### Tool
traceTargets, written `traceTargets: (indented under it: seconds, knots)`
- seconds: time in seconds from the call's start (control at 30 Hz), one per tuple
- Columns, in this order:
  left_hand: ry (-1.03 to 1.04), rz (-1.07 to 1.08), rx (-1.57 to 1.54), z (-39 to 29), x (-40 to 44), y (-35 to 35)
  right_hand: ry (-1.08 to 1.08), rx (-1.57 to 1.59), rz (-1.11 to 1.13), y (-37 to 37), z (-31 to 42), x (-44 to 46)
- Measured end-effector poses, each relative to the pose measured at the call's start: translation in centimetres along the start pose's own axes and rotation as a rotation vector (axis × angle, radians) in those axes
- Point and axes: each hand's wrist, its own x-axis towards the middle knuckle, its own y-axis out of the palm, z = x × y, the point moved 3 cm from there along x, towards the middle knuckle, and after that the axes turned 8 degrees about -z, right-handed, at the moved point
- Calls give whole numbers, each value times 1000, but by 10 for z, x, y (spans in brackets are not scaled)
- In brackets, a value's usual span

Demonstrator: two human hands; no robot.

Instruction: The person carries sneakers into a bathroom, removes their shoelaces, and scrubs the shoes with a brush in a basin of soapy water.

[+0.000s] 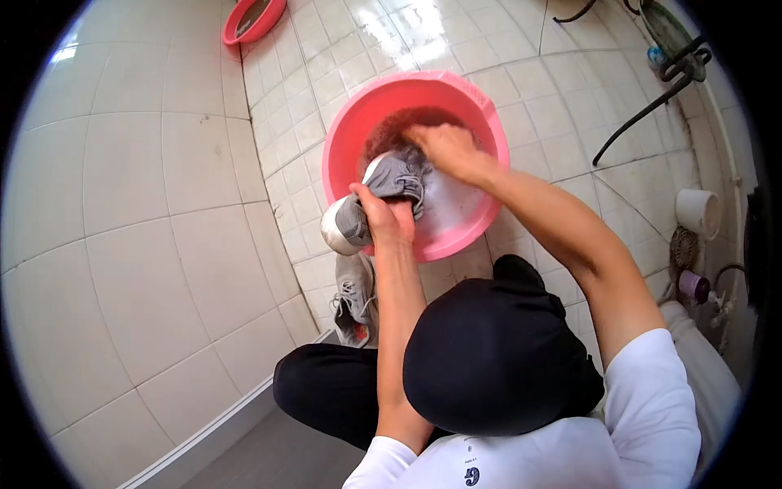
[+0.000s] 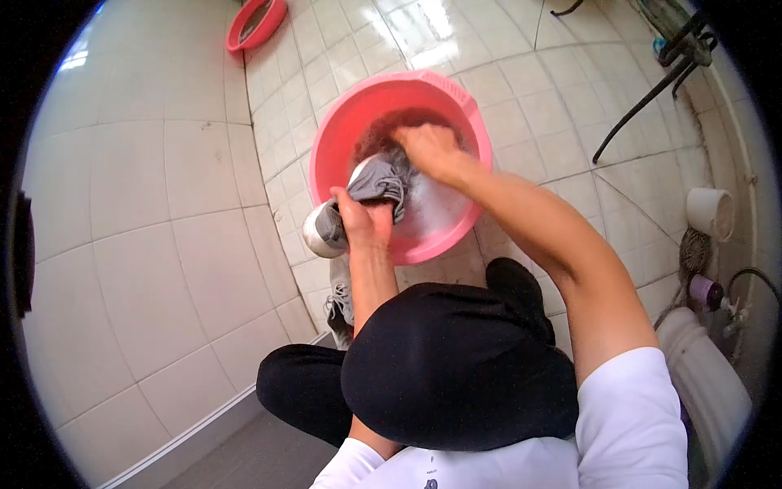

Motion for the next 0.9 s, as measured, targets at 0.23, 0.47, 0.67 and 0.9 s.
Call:
traceTargets:
  seconds: [0.23, 0.47, 0.67, 0.9]
  knots:
    - [-27, -117, 72, 4, 4, -6, 225, 324, -8, 50, 11, -24]
    - [-3, -142, 57, -2, 2, -6, -124, 454, 97, -24, 72, -64]
    - [-23, 2, 26, -5, 3, -8, -23, 280, 105, -22, 60, -57]
    - [-99, -49, -33, -6, -6, 0, -61, 402, -12, -14, 31, -44]
